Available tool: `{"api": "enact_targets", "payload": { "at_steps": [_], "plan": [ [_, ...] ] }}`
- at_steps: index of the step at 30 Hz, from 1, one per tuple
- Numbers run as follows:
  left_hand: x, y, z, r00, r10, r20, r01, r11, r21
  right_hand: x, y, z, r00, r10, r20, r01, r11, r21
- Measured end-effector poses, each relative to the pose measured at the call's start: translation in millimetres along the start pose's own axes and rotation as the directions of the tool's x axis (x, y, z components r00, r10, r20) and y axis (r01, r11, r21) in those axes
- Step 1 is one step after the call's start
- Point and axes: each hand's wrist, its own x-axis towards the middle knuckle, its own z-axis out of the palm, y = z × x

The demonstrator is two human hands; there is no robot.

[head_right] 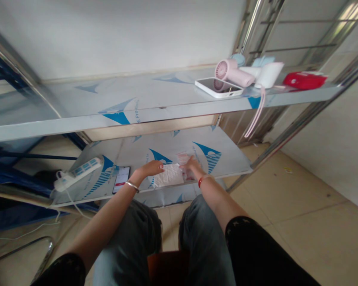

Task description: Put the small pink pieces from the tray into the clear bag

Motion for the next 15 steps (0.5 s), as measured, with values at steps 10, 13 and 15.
{"api": "enact_targets", "payload": {
  "at_steps": [10,13,15],
  "plan": [
    [2,-5,2,1.0,0.006,-0.004,-0.006,1.0,0.003,-25,-16,5,0.995,-0.094,0.043,0.1,0.983,-0.155],
    [3,-5,2,1.0,0.009,0.002,-0.009,1.0,0.014,-24,-15,7,0.994,-0.096,0.041,0.102,0.979,-0.175],
    [3,-5,2,1.0,0.005,0.002,-0.005,1.0,0.008,-23,-16,6,0.994,-0.099,0.038,0.104,0.979,-0.178]
  ]
}}
